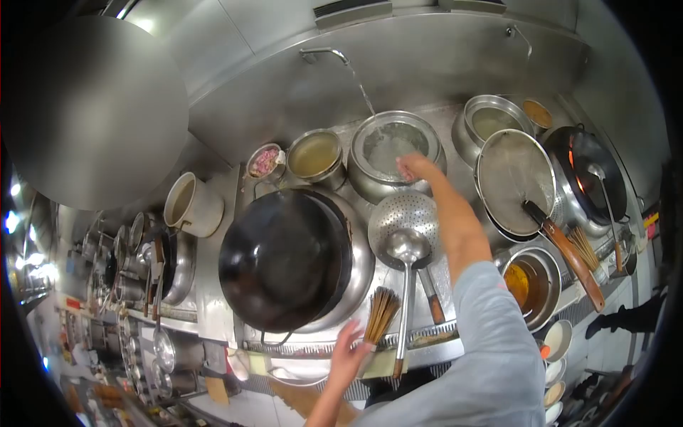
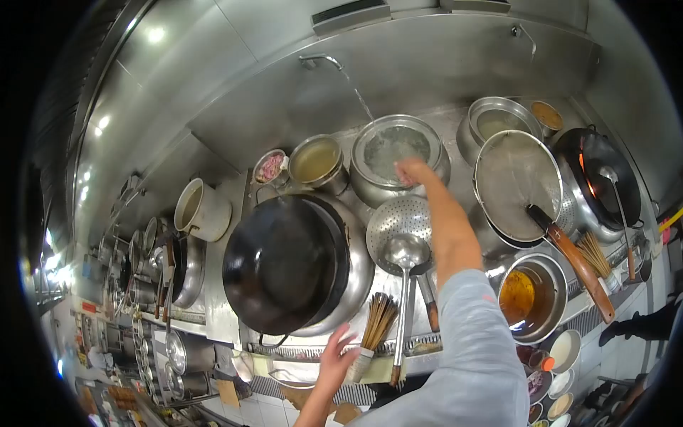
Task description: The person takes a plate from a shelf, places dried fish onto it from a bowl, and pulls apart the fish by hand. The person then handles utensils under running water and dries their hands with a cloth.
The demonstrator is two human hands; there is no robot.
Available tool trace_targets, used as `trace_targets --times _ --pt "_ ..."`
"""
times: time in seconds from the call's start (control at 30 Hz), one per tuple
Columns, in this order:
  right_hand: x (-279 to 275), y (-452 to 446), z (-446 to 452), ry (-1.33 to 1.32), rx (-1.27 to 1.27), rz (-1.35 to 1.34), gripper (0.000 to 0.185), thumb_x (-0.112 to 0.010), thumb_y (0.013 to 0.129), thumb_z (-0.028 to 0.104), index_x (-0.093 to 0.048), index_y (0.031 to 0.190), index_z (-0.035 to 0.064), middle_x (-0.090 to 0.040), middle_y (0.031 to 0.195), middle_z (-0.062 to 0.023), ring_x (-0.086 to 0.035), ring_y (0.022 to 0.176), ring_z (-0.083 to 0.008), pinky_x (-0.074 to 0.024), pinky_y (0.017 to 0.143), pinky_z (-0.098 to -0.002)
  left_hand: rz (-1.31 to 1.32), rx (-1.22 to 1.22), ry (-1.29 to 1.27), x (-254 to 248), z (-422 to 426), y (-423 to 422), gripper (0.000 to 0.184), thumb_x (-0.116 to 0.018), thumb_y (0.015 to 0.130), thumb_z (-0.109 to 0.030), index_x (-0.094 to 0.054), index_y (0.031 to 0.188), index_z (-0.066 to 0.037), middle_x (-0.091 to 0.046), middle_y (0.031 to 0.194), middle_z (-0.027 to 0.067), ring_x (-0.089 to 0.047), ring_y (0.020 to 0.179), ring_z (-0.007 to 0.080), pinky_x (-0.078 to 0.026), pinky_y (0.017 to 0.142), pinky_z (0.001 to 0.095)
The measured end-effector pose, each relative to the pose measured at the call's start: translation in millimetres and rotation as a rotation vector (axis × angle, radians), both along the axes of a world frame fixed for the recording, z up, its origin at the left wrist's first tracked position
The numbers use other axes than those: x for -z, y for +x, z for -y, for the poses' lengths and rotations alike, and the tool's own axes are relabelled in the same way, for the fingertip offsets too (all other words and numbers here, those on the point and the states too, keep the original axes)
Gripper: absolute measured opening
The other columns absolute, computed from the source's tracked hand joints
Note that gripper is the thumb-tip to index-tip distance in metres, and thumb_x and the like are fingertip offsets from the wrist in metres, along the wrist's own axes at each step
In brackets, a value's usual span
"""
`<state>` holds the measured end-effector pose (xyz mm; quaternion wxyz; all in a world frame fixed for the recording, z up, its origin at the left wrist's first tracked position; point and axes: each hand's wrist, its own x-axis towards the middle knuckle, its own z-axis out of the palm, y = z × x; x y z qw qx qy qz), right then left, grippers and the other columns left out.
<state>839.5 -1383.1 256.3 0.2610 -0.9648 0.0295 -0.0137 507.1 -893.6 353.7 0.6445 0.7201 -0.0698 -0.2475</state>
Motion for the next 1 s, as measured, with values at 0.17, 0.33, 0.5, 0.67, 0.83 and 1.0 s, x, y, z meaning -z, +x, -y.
trace_targets --times 0.17,0.33,0.5,0.67,0.83,1.0 --pt "-96 -101 -91 0.942 -0.181 -0.613 0.027 -0.059 0.091 0.02 -0.063 0.102 -0.0048 -0.067 0.083 -0.0106 -0.066 0.069 -0.0182 -0.0537 0.055 -0.028 -0.52 -0.25 -0.403 54 127 94 0.052 -0.054 0.09 -0.002 -0.036 0.139 -0.008 -0.054 0.121 0.0043 -0.054 0.108 0.0163 -0.046 0.094 0.034" --pt "-53 -179 -159 0.597 -0.304 -0.285 0.033 -0.057 0.093 0.024 -0.06 0.117 0.001 -0.067 0.103 -0.0124 -0.066 0.094 -0.0251 -0.0536 0.081 -0.0329 -0.52 -0.278 -0.534 80 185 123 0.036 -0.053 0.095 -0.014 -0.047 0.13 -0.007 -0.057 0.118 0.0049 -0.054 0.11 0.0165 -0.044 0.093 0.0325" --pt "-93 -265 -242 1.29 0.428 -0.116 0.061 -0.036 0.1 0.043 -0.023 0.149 0.0098 -0.022 0.155 -0.014 -0.022 0.142 -0.0219 -0.017 0.115 -0.0328 -0.548 -0.157 -0.561 6 187 104 0.062 -0.044 0.097 -0.048 -0.04 0.139 -0.002 -0.05 0.133 0.0097 -0.049 0.119 0.0242 -0.033 0.105 0.0345" --pt "-46 -263 -254 1.675 0.412 -0.049 0.056 -0.037 0.1 0.044 -0.032 0.145 0.0112 -0.033 0.148 -0.0109 -0.035 0.133 -0.0261 -0.0293 0.109 -0.0396 -0.324 -0.052 -0.168 102 186 91 0.085 -0.03 0.091 -0.069 -0.027 0.147 -0.005 -0.03 0.15 0.0161 -0.027 0.138 0.0294 -0.021 0.113 0.0385" --pt "65 -118 -105 0.542 0.256 0.048 0.022 -0.047 0.091 0.021 -0.065 0.1 0.0108 -0.064 0.091 -0.0079 -0.061 0.089 -0.0226 -0.0476 0.079 -0.039 0.284 0.156 0.006 29 119 71 0.021 -0.048 0.091 -0.016 -0.063 0.086 -0.002 -0.061 0.111 0.0167 -0.056 0.11 0.0264 -0.039 0.098 0.0346" --pt "79 9 8 0.113 0.344 0.412 0.012 -0.055 0.079 0.01 -0.063 0.086 0.0058 -0.066 0.084 -0.0163 -0.063 0.08 -0.035 -0.0478 0.073 -0.0451 0.384 -0.208 0.185 28 62 38 0.022 -0.059 0.081 -0.011 -0.051 0.066 0.003 -0.052 0.061 0.0182 -0.048 0.052 0.0271 -0.043 0.055 0.0386"
